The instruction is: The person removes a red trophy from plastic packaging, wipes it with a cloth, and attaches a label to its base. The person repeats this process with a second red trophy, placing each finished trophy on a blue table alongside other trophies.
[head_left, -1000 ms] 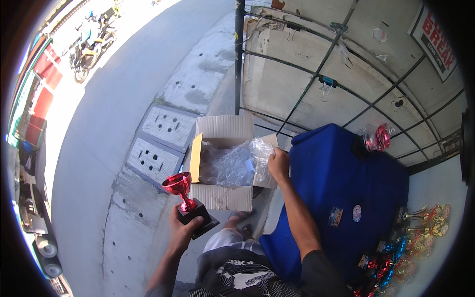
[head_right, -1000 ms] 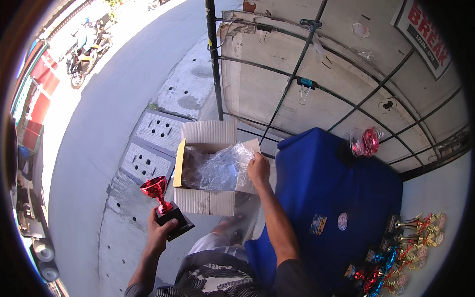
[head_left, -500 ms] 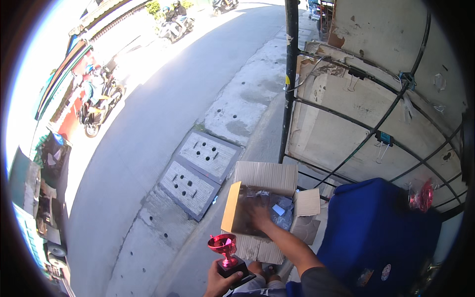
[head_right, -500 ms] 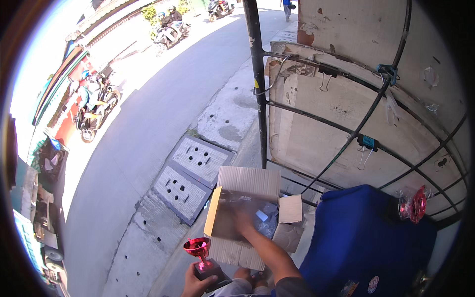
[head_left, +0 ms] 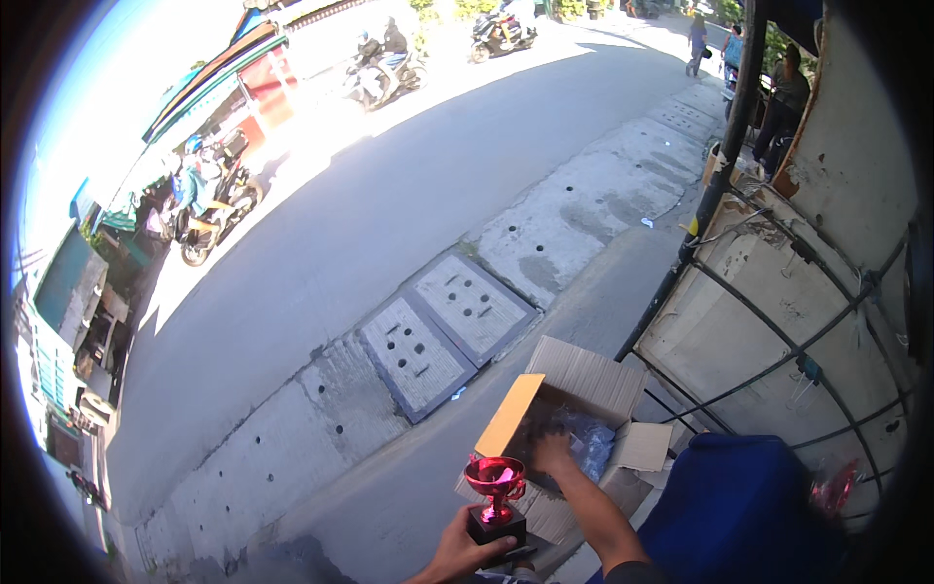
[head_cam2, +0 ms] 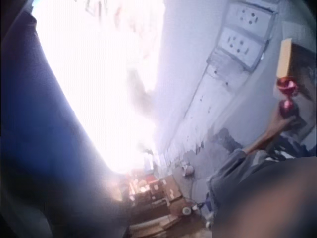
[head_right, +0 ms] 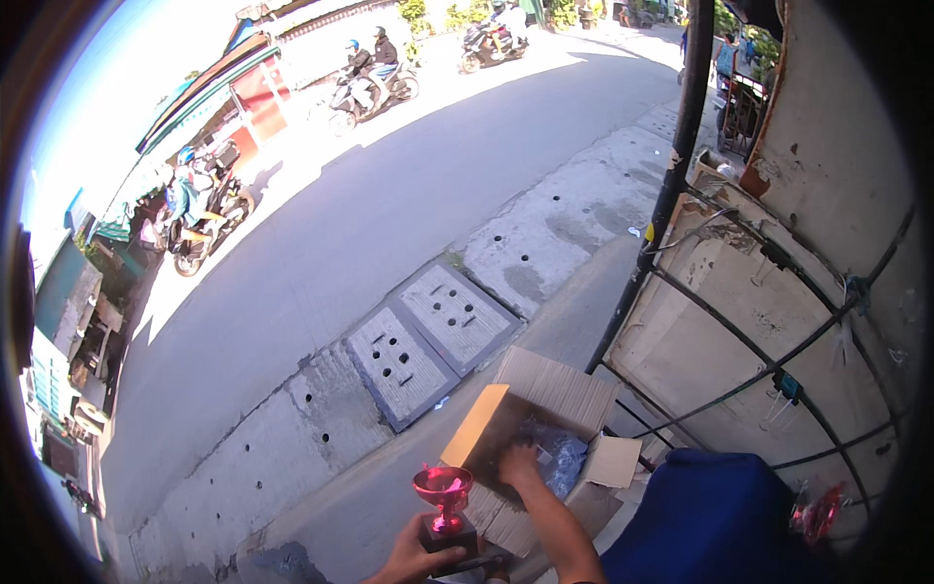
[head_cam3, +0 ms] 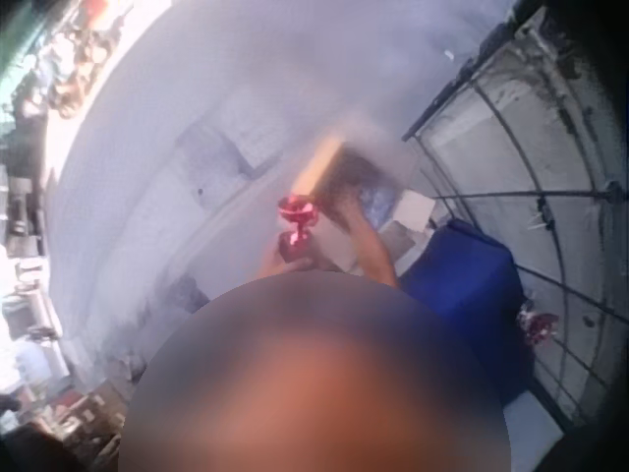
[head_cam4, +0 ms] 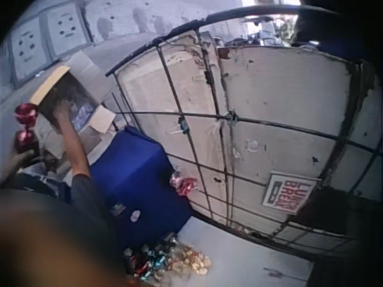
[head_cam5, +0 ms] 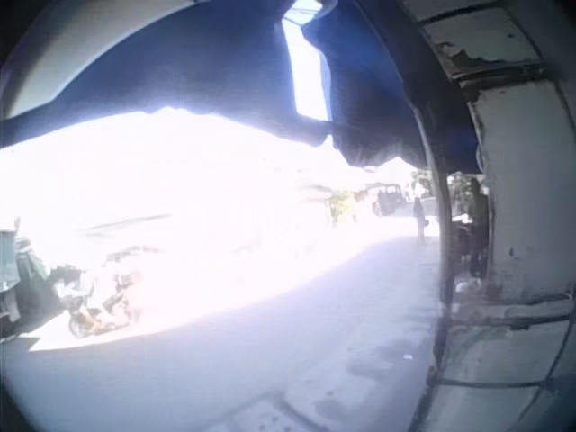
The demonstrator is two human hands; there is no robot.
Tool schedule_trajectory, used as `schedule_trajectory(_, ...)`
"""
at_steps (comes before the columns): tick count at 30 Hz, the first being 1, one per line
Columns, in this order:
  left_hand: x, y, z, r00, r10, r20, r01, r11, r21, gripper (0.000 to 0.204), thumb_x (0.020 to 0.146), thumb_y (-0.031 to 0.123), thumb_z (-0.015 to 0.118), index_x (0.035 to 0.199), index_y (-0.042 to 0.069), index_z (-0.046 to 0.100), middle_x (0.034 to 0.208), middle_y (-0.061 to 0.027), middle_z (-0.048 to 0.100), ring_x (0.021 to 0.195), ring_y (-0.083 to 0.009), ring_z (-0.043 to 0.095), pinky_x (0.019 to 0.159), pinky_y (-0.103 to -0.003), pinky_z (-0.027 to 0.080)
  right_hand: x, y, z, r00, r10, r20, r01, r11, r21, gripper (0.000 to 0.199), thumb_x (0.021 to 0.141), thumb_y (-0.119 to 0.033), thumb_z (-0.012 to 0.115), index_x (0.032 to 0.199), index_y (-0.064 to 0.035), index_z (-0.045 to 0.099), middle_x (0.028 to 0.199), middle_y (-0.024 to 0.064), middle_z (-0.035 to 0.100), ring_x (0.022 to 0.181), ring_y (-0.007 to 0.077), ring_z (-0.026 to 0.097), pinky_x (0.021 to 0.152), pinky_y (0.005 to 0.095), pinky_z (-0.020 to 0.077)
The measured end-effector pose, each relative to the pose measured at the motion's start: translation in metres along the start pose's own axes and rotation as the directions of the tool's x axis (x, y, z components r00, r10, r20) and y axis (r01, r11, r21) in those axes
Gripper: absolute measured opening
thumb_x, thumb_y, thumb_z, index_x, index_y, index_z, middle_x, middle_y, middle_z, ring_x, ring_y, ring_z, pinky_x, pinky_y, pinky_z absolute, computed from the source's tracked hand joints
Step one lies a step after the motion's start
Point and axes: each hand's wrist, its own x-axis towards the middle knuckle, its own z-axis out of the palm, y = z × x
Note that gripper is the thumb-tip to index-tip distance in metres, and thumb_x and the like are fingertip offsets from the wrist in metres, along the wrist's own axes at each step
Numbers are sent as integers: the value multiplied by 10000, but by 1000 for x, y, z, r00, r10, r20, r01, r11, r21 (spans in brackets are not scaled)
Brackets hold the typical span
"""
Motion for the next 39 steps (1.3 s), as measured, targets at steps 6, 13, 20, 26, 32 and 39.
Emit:
schedule_trajectory(6, 5, 42, 20, 978, -71, 198, 73, 997, -5, 818, 769, 233, 925, 1367, -36, 437, 1202, -186, 669, 1100, -263, 676, 988, -411, 549, -94, 7, -101, 819, 306, -485, 108, 748, 655, 423, 931, -277, 713, 1292, -68, 646, 1236, 191, 667, 1051, 335, 699, 889, 496, 539)
schedule_trajectory(13, 13, 96, 83, 771, 62, 633, -167, 980, 107, 821, 857, 406, 844, 1411, -9, 403, 1279, -178, 616, 1199, -259, 602, 1039, -414, 486, -264, 53, -187, 537, 803, -260, 364, 58, 930, 372, 1053, -350, 575, 1079, -6, 714, 879, 59, 727, 780, 121, 684, 693, 270, 518)
schedule_trajectory(20, -47, 96, 172, 41, -75, 996, 117, 991, 70, 698, 940, 345, 712, 1457, 28, 365, 1371, -113, 479, 1359, -214, 426, 1127, -404, 381, -499, -30, -216, 328, 831, -449, 293, 362, 885, 391, 1000, -366, 651, 1156, -11, 701, 924, 30, 723, 853, 87, 643, 743, 272, 496)
schedule_trajectory(26, -164, 60, 192, -455, -150, 877, 41, 981, 190, 843, 892, 270, 792, 1556, 42, 326, 1505, -104, 476, 1431, -208, 411, 1178, -402, 346, -635, -153, -139, -55, 924, -378, 128, 382, 915, 390, 1008, -354, 616, 1170, -9, 699, 1058, 76, 717, 944, 133, 643, 804, 317, 508)
schedule_trajectory(32, -218, 48, 179, -411, -166, 897, 19, 982, 190, 719, 892, 258, 805, 1482, 35, 461, 1323, -65, 568, 1283, -172, 509, 1114, -349, 396, -704, -288, -46, -578, 816, -5, -771, -544, 332, 516, 894, -497, 687, 1219, -96, 686, 1257, 221, 642, 1179, 422, 608, 977, 544, 516)
schedule_trajectory(39, -241, 71, 192, -321, 25, 947, 70, 998, -2, 647, 874, 156, 815, 1420, 24, 495, 1214, -18, 582, 1155, -141, 545, 1048, -332, 453, -717, -286, -24, -603, 796, 58, -715, -571, 404, 506, 906, -431, 668, 1256, -66, 644, 1278, 218, 630, 1189, 401, 608, 991, 530, 512)
